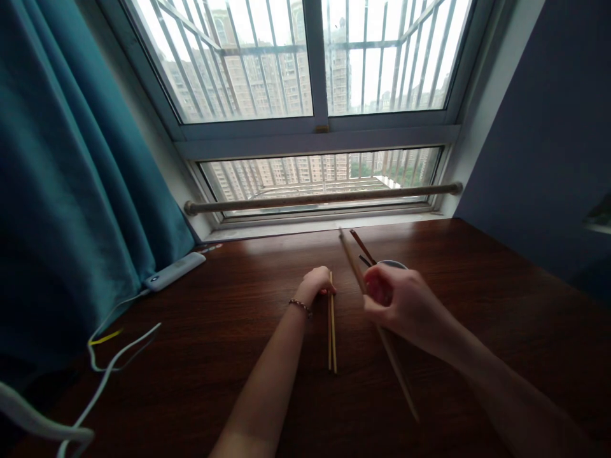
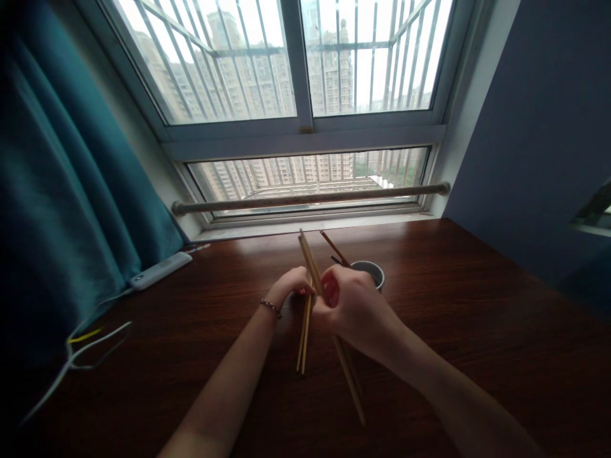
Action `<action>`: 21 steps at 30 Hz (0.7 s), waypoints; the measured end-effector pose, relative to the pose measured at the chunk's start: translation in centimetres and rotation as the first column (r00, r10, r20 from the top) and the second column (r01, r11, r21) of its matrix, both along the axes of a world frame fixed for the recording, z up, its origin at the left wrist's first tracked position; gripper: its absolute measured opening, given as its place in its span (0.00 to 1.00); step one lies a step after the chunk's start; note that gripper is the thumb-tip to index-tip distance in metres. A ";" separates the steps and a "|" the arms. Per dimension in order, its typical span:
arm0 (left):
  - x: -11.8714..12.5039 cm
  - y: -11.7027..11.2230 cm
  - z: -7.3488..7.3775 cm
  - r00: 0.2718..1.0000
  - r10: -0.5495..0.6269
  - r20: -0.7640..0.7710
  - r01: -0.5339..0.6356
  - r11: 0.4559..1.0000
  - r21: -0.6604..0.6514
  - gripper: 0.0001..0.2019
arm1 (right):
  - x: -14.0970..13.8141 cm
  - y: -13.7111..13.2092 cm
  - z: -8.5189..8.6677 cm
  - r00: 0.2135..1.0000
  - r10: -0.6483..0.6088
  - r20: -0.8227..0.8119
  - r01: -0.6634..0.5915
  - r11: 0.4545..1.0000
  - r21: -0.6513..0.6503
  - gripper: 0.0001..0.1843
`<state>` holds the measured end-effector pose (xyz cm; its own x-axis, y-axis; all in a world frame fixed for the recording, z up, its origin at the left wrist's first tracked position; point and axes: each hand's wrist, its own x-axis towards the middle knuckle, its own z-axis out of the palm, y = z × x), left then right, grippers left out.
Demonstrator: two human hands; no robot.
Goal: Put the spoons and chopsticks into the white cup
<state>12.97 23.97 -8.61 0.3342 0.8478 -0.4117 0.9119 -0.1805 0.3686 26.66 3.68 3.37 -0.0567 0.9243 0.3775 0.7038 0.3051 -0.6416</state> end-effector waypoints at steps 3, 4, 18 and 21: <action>0.0 -0.1 0.3 0.999 0.027 -0.032 -0.028 0.999 -0.031 0.10 | 2.8 -1.7 2.6 0.940 -0.192 -0.282 0.283 0.900 0.331 0.11; 0.0 -0.2 0.4 0.999 0.032 -0.034 -0.033 0.999 -0.036 0.10 | 3.7 -1.7 3.0 0.889 -0.255 -0.380 0.413 0.806 0.424 0.13; -1.9 0.2 1.7 0.983 0.013 0.183 0.005 0.995 -0.096 0.06 | 9.7 7.7 -1.5 0.958 -0.239 -0.159 0.283 0.874 0.396 0.14; -2.9 0.0 3.4 0.972 0.007 0.236 0.010 0.997 -0.073 0.07 | 10.0 8.9 -2.8 0.980 -0.195 -0.048 0.201 0.936 0.288 0.11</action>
